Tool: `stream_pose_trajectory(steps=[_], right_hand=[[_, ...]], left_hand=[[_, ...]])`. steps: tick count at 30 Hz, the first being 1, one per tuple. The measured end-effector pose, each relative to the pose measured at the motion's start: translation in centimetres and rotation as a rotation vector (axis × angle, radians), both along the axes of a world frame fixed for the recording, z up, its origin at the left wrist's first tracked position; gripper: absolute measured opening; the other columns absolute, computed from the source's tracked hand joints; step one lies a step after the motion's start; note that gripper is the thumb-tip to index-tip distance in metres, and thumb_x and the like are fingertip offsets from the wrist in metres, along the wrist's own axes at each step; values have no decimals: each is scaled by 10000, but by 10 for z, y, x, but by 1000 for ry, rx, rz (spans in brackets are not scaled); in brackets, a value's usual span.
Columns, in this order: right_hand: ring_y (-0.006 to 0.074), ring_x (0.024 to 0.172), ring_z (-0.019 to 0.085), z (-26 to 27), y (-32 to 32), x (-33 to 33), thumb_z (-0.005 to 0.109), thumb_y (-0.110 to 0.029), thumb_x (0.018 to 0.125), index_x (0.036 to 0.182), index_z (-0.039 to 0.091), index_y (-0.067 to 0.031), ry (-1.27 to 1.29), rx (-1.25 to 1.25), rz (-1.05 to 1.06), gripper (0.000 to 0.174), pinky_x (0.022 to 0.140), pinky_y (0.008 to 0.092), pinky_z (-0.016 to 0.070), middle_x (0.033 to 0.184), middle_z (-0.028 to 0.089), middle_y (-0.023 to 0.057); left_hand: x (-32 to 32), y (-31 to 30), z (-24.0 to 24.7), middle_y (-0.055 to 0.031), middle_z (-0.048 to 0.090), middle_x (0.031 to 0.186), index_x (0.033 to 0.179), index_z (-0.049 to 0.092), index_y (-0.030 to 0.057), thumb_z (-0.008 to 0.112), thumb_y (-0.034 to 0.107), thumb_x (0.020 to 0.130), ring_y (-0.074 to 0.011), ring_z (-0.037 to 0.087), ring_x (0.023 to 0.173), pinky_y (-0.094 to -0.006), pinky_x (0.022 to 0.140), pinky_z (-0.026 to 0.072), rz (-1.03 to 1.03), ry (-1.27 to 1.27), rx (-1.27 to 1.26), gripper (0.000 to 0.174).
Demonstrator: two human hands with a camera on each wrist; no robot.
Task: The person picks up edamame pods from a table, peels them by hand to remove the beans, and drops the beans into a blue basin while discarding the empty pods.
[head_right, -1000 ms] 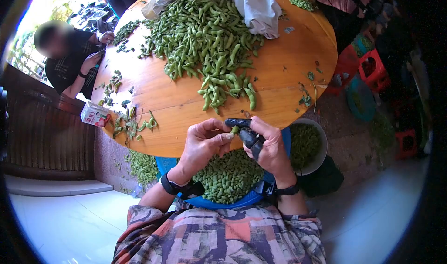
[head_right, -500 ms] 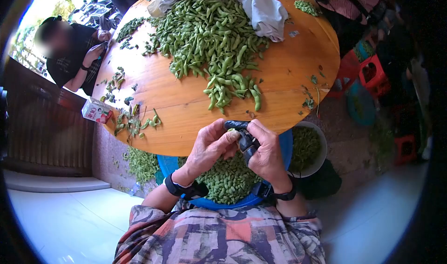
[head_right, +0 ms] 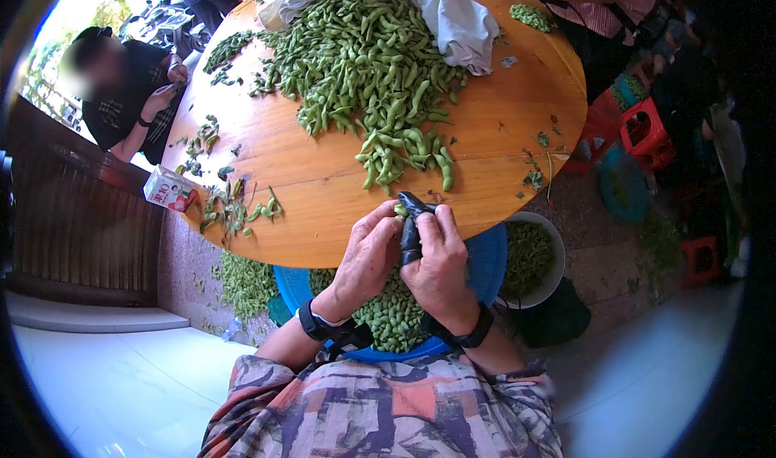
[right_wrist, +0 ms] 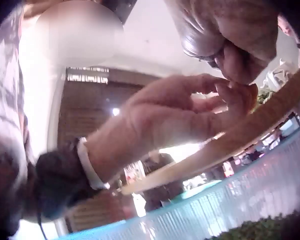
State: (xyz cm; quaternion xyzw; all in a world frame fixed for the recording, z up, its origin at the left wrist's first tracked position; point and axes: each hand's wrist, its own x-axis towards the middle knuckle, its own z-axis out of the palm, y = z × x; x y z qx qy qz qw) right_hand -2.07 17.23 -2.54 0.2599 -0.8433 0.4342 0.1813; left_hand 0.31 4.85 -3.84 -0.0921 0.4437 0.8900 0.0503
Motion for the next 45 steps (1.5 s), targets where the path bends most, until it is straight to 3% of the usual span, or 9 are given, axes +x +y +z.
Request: stream_pose_trajectory(steps=[2, 6, 13, 15, 22, 28, 34, 41, 45], right_hand=[[421, 763, 566, 0, -2, 1, 577, 28, 815, 978, 550, 24, 2, 16, 12, 165, 638, 465, 471, 880, 482, 201], [423, 769, 564, 3, 1, 2, 590, 44, 791, 977, 548, 23, -29, 17, 36, 191, 642, 463, 475, 889, 484, 202], [421, 754, 570, 2, 6, -4, 576, 52, 768, 946, 558, 24, -12, -39, 26, 181, 645, 446, 478, 854, 505, 197], [410, 745, 572, 11, 11, -6, 564, 43, 780, 926, 565, 30, -85, -87, 47, 146, 642, 430, 476, 835, 513, 188], [441, 774, 570, -3, 10, 5, 609, 69, 742, 986, 544, 34, 134, 86, 19, 256, 656, 461, 502, 907, 489, 230], [430, 766, 580, -4, 14, -1, 600, 70, 760, 960, 538, 33, 90, 62, 3, 213, 640, 463, 502, 899, 497, 223], [393, 744, 577, 8, 22, -6, 566, 31, 790, 929, 566, 24, 23, -37, 1, 139, 630, 402, 479, 830, 519, 177], [1, 537, 435, -2, 44, -15, 494, -100, 927, 966, 613, 0, -868, -666, 312, 160, 450, 154, 317, 709, 525, -43], [1, 510, 380, -6, 52, -23, 465, -126, 938, 1079, 608, 30, -1025, -857, 469, 254, 438, 147, 289, 694, 508, -39]], left_hand=[[0, -7, -15, -63, 610, 1004, 1066, 563, 18, 498, 56, 943, -143, 600, 801, -278, 672, 507, 99, 604, -1072, 145], [-6, 3, -35, -84, 603, 1066, 1027, 564, 0, 464, 61, 948, -161, 586, 906, -286, 803, 481, 62, 171, -155, 141], [-3, 6, -30, -29, 597, 1012, 1131, 547, 28, 467, 93, 970, -127, 567, 909, -270, 828, 472, 55, 321, -465, 192], [0, 15, -3, -13, 591, 971, 1131, 563, 27, 466, 119, 978, -118, 558, 874, -263, 827, 470, 9, 32, 194, 203], [-8, 11, -24, -45, 625, 1047, 1168, 570, -4, 453, 181, 980, -148, 595, 955, -301, 911, 469, 63, 195, -120, 288], [-9, 28, -7, -101, 630, 1125, 1234, 543, -33, 423, 205, 968, -196, 598, 1041, -330, 968, 449, 59, 67, 277, 377], [-5, 28, 3, -54, 637, 1019, 1202, 561, -20, 452, 118, 983, -126, 598, 890, -254, 795, 488, 29, 61, 201, 281], [-2, 18, -3, 27, 556, 821, 1143, 571, 2, 442, 145, 1026, -35, 440, 654, -184, 567, 367, -65, 111, -504, 225], [-4, 18, -11, 4, 598, 856, 1130, 576, 9, 438, 149, 1029, -43, 531, 699, -183, 591, 420, -55, 109, -420, 221]])
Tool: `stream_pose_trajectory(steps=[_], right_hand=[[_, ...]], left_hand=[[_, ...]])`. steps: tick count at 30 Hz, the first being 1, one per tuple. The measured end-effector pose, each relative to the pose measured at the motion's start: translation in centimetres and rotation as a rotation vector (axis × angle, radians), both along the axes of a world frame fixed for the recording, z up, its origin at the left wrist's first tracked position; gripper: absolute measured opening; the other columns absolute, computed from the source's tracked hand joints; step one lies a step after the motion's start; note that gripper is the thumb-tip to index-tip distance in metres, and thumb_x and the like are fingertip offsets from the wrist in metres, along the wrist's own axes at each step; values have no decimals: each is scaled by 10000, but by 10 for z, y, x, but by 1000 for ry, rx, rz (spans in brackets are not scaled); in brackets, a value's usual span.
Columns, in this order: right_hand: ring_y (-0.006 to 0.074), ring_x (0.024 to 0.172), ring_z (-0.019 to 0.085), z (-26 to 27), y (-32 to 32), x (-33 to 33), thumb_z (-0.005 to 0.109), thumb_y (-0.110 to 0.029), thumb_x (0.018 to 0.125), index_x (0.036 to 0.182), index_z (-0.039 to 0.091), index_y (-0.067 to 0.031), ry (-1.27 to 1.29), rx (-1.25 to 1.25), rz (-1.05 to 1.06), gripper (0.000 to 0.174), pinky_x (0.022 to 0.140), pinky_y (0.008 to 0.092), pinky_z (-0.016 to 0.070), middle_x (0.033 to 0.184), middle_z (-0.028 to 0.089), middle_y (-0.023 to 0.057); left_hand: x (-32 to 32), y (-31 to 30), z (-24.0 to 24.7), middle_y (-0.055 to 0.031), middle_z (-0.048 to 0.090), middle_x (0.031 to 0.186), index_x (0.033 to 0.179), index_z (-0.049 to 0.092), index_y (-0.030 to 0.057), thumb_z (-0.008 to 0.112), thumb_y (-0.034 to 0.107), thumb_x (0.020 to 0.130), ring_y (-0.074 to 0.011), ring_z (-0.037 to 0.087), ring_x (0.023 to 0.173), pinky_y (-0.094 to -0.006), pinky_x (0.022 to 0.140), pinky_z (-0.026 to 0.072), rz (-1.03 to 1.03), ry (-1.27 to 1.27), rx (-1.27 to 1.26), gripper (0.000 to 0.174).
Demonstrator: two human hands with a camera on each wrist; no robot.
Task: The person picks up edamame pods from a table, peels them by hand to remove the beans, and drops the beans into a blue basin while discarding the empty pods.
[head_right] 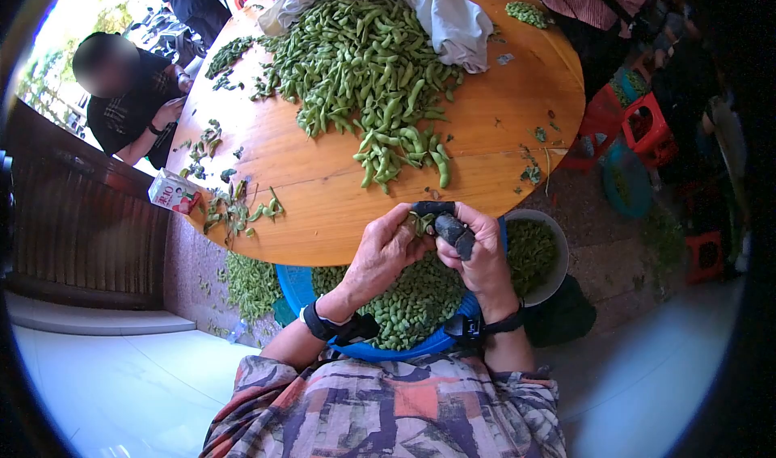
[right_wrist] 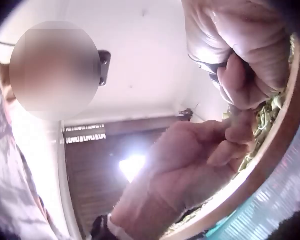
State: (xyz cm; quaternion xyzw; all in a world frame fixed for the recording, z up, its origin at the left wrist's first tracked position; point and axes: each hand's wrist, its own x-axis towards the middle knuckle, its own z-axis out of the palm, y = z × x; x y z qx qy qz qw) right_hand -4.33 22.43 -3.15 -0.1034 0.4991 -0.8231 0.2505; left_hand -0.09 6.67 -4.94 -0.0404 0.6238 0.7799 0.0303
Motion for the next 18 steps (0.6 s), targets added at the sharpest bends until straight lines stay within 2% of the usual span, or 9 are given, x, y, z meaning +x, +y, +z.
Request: stream_pose_trajectory(steps=[4, 5, 7, 8, 9, 11, 12, 14, 18], right_hand=[[3, 510, 398, -3, 7, -6, 501, -97, 926, 1158, 609, 24, -76, -68, 14, 284, 434, 156, 299, 716, 552, -22], [3, 510, 398, -1, 6, -3, 501, -97, 926, 1158, 609, 24, -76, -68, 14, 284, 434, 156, 299, 716, 552, -22], [32, 532, 457, 8, -1, 7, 548, -86, 915, 1153, 624, 7, 236, 388, -137, 266, 451, 217, 356, 732, 573, 20], [166, 588, 553, 13, -6, 11, 562, -31, 882, 1098, 631, 4, 557, 664, -240, 231, 534, 318, 432, 746, 550, 91], [166, 588, 553, 15, -10, 14, 562, -31, 882, 1098, 631, 4, 559, 662, -241, 231, 534, 318, 432, 746, 550, 91], [335, 694, 568, 17, -17, 19, 547, 26, 831, 1031, 615, 14, 1015, 792, -391, 212, 637, 399, 459, 782, 508, 158], [417, 764, 537, 20, -21, 24, 536, 56, 779, 974, 595, 21, 997, 788, -386, 207, 670, 436, 458, 820, 494, 188], [413, 765, 543, 18, -22, 25, 543, 58, 762, 982, 596, 20, 1007, 776, -380, 230, 670, 441, 457, 827, 499, 188], [392, 743, 554, 22, -23, 21, 540, 38, 729, 991, 613, 11, 1014, 731, -388, 274, 637, 414, 456, 795, 501, 174]], left_hand=[[0, -7, 14, -33, 646, 950, 1135, 588, 11, 460, 162, 1024, -80, 614, 815, -205, 675, 480, -113, -150, 379, 227], [0, -6, 12, -33, 646, 950, 1135, 588, 11, 460, 162, 1024, -80, 614, 815, -205, 675, 480, -113, -150, 379, 227], [1, -2, 4, -41, 656, 963, 1123, 594, 6, 488, 175, 1015, -78, 601, 796, -207, 648, 462, -97, -79, 425, 227], [1, 1, 4, -41, 656, 963, 1123, 594, 6, 488, 175, 1015, -78, 601, 796, -207, 648, 462, -97, -77, 424, 227], [0, 4, 3, -33, 650, 933, 1091, 599, 8, 492, 167, 1009, -70, 581, 755, -200, 619, 440, -53, -83, 505, 209], [1, 4, 3, -25, 643, 902, 1060, 605, 9, 497, 160, 1002, -61, 562, 714, -194, 590, 418, -6, -84, 584, 194], [2, 2, 2, -14, 627, 864, 1034, 607, 16, 491, 146, 992, -59, 540, 683, -194, 580, 409, -7, -70, 559, 179], [4, 2, 5, 14, 576, 779, 973, 611, 29, 460, 91, 950, -56, 509, 638, -191, 566, 399, 18, -76, 547, 165], [10, 6, 12, 17, 572, 762, 1004, 603, 26, 455, 63, 925, -57, 511, 642, -195, 555, 390, 60, -178, 573, 172]])
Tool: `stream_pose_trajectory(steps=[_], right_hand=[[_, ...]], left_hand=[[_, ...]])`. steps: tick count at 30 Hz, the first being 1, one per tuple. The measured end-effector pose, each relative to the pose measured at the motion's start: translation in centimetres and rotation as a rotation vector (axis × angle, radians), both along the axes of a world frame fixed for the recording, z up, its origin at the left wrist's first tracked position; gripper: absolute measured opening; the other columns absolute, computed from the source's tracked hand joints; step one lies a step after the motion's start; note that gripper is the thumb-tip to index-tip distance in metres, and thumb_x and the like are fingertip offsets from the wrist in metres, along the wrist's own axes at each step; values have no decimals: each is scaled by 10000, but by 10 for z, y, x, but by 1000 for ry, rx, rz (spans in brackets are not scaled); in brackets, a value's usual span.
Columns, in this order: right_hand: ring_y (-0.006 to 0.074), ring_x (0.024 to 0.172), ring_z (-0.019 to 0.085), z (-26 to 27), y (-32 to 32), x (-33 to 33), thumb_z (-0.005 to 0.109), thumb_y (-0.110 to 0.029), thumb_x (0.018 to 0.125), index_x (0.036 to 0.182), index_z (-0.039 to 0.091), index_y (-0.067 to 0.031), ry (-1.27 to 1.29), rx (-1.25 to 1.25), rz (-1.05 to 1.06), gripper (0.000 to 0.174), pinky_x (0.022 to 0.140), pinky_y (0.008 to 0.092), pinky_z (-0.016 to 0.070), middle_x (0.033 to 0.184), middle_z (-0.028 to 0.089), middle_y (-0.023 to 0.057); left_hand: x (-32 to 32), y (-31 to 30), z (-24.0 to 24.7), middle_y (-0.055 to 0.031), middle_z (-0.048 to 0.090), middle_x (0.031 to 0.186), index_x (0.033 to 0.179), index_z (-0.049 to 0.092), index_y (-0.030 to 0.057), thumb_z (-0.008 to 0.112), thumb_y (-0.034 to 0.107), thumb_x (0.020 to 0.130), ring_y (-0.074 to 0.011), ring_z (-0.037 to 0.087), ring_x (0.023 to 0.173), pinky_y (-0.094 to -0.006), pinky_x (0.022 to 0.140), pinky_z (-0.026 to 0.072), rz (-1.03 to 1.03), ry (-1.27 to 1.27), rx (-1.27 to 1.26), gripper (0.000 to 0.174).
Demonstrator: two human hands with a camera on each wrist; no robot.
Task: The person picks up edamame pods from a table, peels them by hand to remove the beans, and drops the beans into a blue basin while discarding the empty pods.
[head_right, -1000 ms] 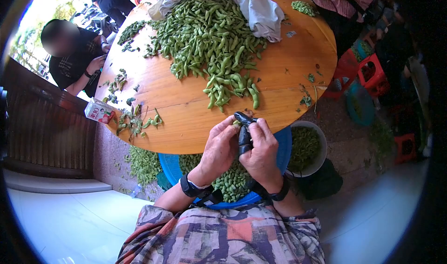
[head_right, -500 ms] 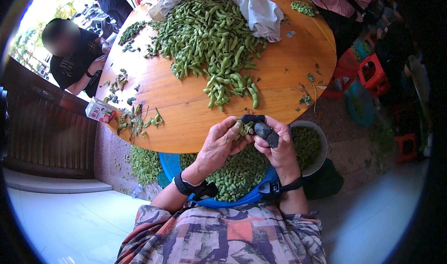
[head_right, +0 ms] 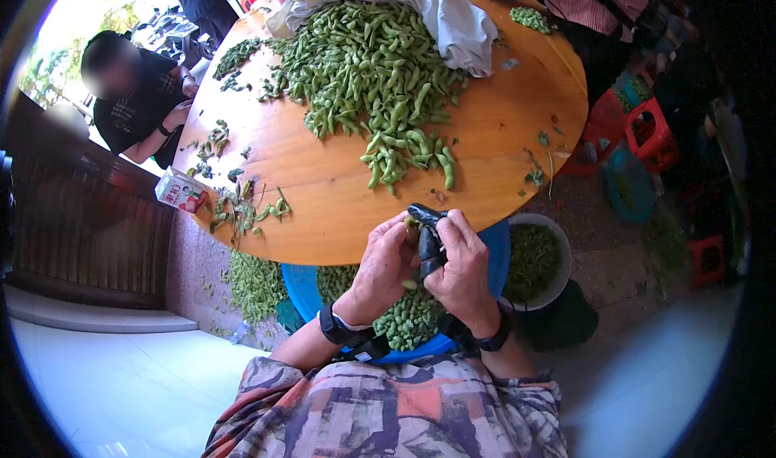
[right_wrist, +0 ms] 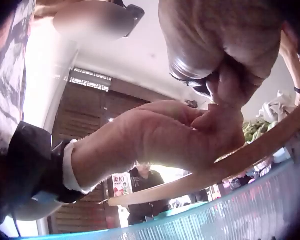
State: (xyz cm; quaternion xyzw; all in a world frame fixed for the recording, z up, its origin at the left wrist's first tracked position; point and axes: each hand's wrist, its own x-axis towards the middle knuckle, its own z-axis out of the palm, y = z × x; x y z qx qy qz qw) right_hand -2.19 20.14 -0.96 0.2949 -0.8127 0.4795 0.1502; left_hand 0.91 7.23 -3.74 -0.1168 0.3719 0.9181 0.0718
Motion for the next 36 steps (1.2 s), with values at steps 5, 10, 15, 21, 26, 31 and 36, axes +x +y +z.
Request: stream_pose_trajectory(steps=[5, 10, 15, 21, 26, 31, 36], right_hand=[[51, 553, 499, -7, 24, -4, 515, -109, 930, 974, 628, -23, -642, -504, 82, 148, 503, 227, 404, 658, 546, -9], [20, 526, 444, -27, 91, -10, 431, -223, 1021, 869, 573, -42, -546, -738, -28, 276, 467, 186, 345, 625, 498, -31], [59, 561, 476, -60, 191, -23, 504, -93, 945, 1018, 613, 20, -571, -184, -585, 173, 500, 236, 396, 665, 533, 3], [486, 859, 588, -72, 204, -20, 477, 47, 728, 1154, 599, 15, -415, 558, -804, 444, 759, 428, 481, 888, 633, 296], [379, 844, 639, -65, 184, -15, 451, 76, 713, 1093, 588, 50, -351, 215, -642, 405, 798, 379, 493, 881, 642, 257], [133, 731, 580, -40, 134, -16, 446, 82, 754, 1041, 622, 27, -341, -96, -422, 341, 692, 285, 483, 790, 627, 88], [42, 626, 501, -7, 59, -14, 498, -21, 837, 993, 649, -15, -606, -274, -19, 217, 565, 213, 408, 684, 535, -18]], left_hand=[[-1, -4, -5, -83, 634, 1106, 1323, 475, -14, 480, 47, 930, -114, 585, 832, -218, 715, 478, -129, 163, 50, 398], [17, -45, 17, -103, 675, 1043, 1040, 659, -31, 580, 197, 964, -190, 604, 1033, -348, 923, 469, -728, 415, -616, 254], [-14, -56, 51, -71, 707, 862, 1020, 690, 49, 616, 42, 876, -227, 669, 812, -363, 775, 532, -522, 518, -1090, 162], [-105, -30, 45, -98, 572, 914, 994, 694, 71, 626, -33, 773, -304, 567, 883, -367, 788, 508, -171, 1042, -1912, 253], [-125, -28, 26, -109, 535, 1050, 996, 678, 87, 636, -26, 736, -295, 544, 992, -376, 809, 504, -175, 1081, -1882, 286], [-115, -38, 42, -124, 608, 918, 984, 653, 43, 656, -6, 766, -290, 634, 793, -371, 713, 535, -16, 722, -1658, 223], [-72, -44, 51, 37, 615, 804, 939, 601, 41, 676, 9, 846, -14, 494, 607, -198, 528, 391, -314, 294, -1020, 124]])
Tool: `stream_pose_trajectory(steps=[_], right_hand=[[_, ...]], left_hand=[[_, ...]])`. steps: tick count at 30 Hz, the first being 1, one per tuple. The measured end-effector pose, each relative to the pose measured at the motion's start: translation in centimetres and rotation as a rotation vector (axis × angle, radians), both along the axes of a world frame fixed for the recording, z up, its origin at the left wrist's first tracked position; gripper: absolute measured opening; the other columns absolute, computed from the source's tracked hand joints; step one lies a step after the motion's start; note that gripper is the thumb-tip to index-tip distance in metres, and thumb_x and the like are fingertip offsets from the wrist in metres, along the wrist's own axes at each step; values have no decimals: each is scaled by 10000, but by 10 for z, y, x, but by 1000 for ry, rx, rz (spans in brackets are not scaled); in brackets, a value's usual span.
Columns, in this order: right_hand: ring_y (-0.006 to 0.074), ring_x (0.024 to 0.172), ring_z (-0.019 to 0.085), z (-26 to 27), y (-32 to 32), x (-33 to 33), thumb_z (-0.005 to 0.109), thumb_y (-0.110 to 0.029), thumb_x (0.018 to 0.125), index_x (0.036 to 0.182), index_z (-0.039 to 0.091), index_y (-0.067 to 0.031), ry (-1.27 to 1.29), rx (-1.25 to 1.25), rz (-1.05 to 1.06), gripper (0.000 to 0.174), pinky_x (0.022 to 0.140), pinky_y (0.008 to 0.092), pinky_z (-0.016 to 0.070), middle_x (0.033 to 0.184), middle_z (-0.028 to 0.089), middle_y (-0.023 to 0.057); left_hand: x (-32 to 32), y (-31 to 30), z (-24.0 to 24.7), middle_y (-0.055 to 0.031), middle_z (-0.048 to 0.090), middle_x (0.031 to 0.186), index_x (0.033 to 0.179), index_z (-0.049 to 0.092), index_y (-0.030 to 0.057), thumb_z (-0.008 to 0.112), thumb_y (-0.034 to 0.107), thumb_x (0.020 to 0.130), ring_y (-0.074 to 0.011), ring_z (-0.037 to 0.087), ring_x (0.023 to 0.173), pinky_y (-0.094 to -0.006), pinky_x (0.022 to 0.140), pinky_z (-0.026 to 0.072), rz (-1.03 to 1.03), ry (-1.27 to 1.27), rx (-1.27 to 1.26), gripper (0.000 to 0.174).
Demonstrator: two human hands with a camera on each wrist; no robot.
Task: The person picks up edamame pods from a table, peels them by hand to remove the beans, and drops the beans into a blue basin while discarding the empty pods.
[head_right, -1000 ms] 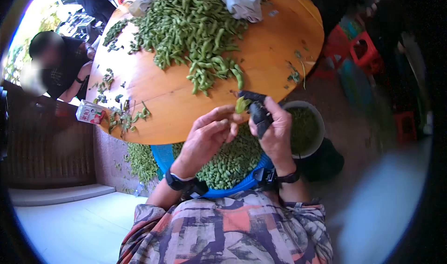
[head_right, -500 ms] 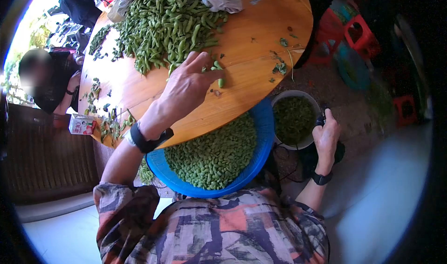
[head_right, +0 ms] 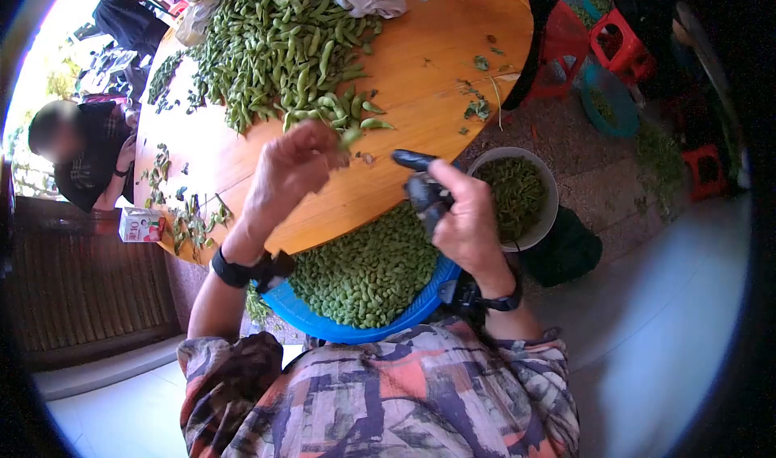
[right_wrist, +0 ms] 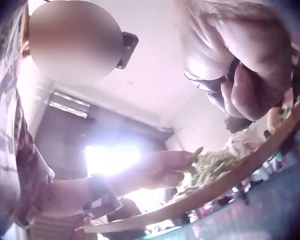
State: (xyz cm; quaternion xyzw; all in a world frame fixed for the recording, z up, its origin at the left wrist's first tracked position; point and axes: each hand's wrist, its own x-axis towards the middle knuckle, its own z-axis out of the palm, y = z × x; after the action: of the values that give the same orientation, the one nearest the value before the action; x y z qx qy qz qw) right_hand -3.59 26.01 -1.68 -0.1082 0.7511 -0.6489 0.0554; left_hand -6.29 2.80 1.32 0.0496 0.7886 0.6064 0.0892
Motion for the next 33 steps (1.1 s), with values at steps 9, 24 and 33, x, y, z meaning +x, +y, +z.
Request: stream_pose_trajectory(steps=[9, 24, 33], right_hand=[[-17, 564, 448, 2, -42, 6, 559, -188, 928, 1230, 591, -1, -329, -318, 259, 357, 486, 159, 354, 660, 506, -80], [15, 538, 393, -3, -35, 12, 497, -150, 975, 1158, 568, 44, -503, -576, 386, 275, 472, 180, 321, 639, 439, -54], [34, 497, 412, 4, -19, 9, 499, -84, 928, 978, 606, 24, -585, -657, 462, 159, 447, 196, 322, 588, 469, -36]], left_hand=[[62, 0, -22, 17, 582, 835, 907, 553, 47, 683, 2, 865, -42, 541, 677, -194, 555, 423, 44, -200, 481, 144], [80, 16, -42, -14, 633, 805, 953, 586, -9, 639, -59, 876, -56, 588, 718, -203, 574, 460, 255, 270, 175, 107], [81, 16, -48, -84, 652, 895, 1050, 518, 22, 710, 22, 836, -133, 566, 553, -219, 471, 411, -70, -441, 1289, 287]])
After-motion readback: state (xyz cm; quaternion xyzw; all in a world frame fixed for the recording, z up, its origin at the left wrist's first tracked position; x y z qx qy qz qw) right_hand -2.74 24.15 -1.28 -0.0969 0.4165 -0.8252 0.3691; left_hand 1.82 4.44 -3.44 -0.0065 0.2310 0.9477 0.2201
